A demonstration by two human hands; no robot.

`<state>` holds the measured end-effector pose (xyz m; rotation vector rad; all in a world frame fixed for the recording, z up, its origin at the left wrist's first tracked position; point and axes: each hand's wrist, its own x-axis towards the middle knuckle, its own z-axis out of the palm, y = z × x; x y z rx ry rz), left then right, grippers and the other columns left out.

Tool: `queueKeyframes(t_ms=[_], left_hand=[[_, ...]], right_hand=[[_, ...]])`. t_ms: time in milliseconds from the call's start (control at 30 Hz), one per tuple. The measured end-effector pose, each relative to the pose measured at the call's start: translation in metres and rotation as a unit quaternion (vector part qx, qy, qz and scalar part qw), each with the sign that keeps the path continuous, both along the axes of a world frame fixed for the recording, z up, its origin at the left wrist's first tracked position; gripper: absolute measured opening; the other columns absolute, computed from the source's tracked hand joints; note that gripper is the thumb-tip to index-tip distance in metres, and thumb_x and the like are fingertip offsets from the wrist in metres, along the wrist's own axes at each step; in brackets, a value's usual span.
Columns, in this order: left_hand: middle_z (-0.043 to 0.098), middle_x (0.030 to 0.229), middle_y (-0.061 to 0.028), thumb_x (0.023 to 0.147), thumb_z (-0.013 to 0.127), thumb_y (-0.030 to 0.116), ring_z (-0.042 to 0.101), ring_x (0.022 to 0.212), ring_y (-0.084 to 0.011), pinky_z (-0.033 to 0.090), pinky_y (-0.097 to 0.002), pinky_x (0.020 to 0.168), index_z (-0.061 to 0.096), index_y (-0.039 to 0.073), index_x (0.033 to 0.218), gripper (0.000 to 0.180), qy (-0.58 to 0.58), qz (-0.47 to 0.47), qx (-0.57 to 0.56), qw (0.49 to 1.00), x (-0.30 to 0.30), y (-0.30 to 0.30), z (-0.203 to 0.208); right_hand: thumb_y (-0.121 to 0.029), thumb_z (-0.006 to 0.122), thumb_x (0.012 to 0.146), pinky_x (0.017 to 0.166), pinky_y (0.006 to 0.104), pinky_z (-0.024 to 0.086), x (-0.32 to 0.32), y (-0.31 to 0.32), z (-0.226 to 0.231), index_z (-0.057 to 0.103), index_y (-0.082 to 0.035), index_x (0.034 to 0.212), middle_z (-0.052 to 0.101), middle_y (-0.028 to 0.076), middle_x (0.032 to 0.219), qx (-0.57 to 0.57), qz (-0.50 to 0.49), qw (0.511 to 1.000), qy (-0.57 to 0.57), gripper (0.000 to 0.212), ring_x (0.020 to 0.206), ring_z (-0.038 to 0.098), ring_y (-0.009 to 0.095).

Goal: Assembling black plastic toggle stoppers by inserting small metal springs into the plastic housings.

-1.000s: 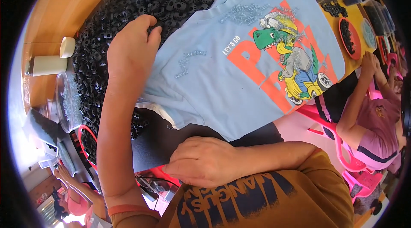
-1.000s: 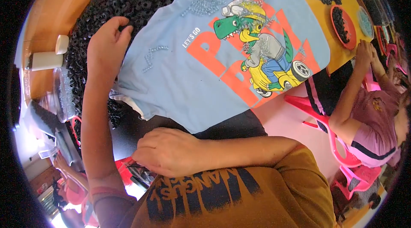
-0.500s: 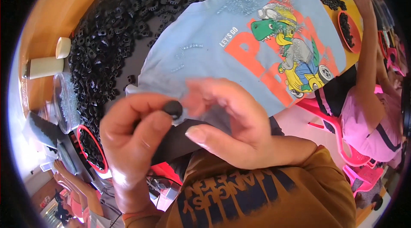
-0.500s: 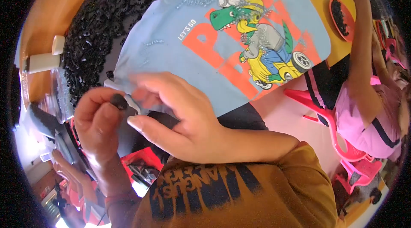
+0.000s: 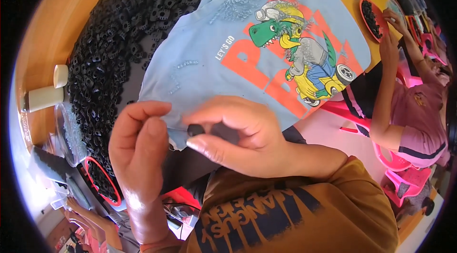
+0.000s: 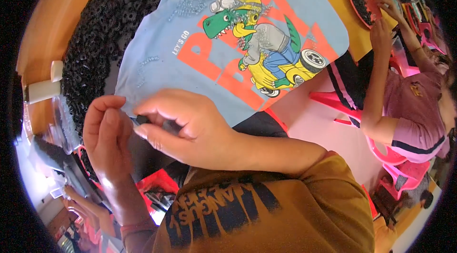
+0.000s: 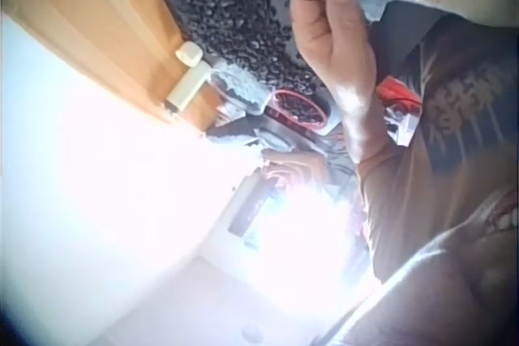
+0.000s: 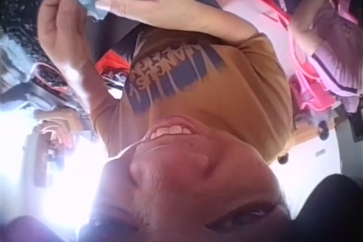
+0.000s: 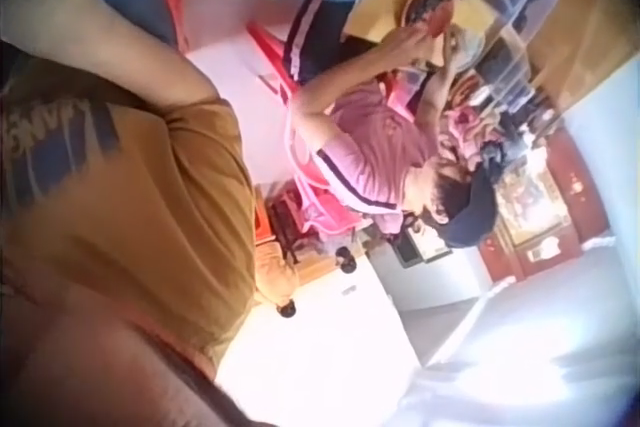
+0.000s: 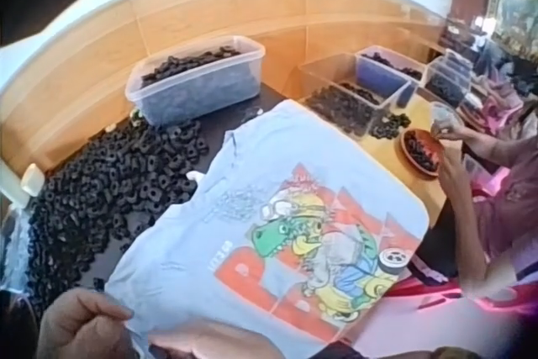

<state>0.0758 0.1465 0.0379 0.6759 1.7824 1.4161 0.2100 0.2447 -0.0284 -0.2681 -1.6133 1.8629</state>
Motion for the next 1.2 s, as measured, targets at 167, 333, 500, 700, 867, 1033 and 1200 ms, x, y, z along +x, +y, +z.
queueKeyframes(t_ms=[167,333,500,700,867,1033,1200], left_hand=[[0.05,0.073,-0.0011,0.098,0.045,0.024,0.04,0.057,-0.0057,0.03,-0.0195,0.051,0.055,-0.006,0.107,0.033,-0.135,-0.041,0.081,0.987,-0.027,0.023,-0.008],[0.054,0.117,-0.0216,0.099,0.03,0.045,0.058,0.099,-0.0295,0.046,-0.0395,0.088,0.039,-0.009,0.129,0.063,-0.397,-0.06,0.158,0.902,-0.025,0.028,-0.001],[0.043,0.135,-0.0277,0.099,0.027,0.049,0.048,0.121,-0.039,0.039,-0.048,0.103,0.029,-0.009,0.137,0.07,-0.441,-0.108,0.203,0.868,-0.028,0.018,-0.008],[0.058,0.106,-0.0141,0.099,0.036,0.034,0.056,0.081,-0.0194,0.045,-0.0285,0.072,0.048,-0.011,0.12,0.05,-0.319,-0.089,0.18,0.926,-0.042,0.009,-0.018],[0.052,0.072,0.0051,0.089,0.062,0.012,0.042,0.068,-0.0005,0.036,-0.0185,0.06,0.064,0.0,0.093,0.013,0.165,0.01,-0.03,0.986,-0.034,0.034,-0.021],[0.059,0.077,-0.0058,0.084,0.064,0.008,0.054,0.065,-0.0123,0.043,-0.0256,0.058,0.063,0.002,0.097,0.015,0.422,-0.097,-0.047,0.9,-0.031,0.041,-0.035],[0.06,0.084,-0.013,0.081,0.063,0.008,0.058,0.069,-0.0314,0.047,-0.037,0.062,0.062,0.005,0.099,0.018,0.523,-0.139,-0.067,0.838,-0.027,0.048,-0.033]], right_hand=[[-0.002,0.069,0.079,0.06,0.0259,0.041,0.0,-0.001,-0.001,0.064,-0.001,0.104,0.06,0.006,0.083,0.034,0.002,0.999,0.017,0.025,0.069,0.055,0.015],[-0.001,0.068,0.079,0.06,0.026,0.041,-0.001,0.0,-0.002,0.064,-0.001,0.103,0.06,0.006,0.081,0.041,-0.003,0.999,0.031,0.024,0.068,0.054,0.015],[-0.001,0.068,0.078,0.06,0.0257,0.041,-0.002,0.0,-0.002,0.063,0.0,0.102,0.06,0.007,0.08,0.045,0.001,0.998,0.036,0.024,0.067,0.053,0.015],[-0.001,0.069,0.078,0.057,0.0257,0.04,-0.003,-0.002,0.0,0.064,0.001,0.103,0.059,0.007,0.079,0.083,0.009,0.996,0.035,0.026,0.064,0.053,0.015],[-0.001,0.07,0.077,0.054,0.0265,0.041,-0.006,-0.004,-0.006,0.064,0.002,0.103,0.061,0.008,0.08,0.108,-0.011,0.993,0.049,0.028,0.064,0.054,0.017],[-0.001,0.07,0.077,0.056,0.0276,0.042,-0.005,-0.003,-0.004,0.063,0.002,0.104,0.062,0.009,0.082,0.113,-0.002,0.993,0.044,0.028,0.065,0.056,0.019],[-0.001,0.07,0.077,0.058,0.0288,0.043,-0.006,-0.003,-0.005,0.063,0.002,0.105,0.063,0.01,0.082,0.11,-0.001,0.993,0.049,0.029,0.067,0.058,0.021]])
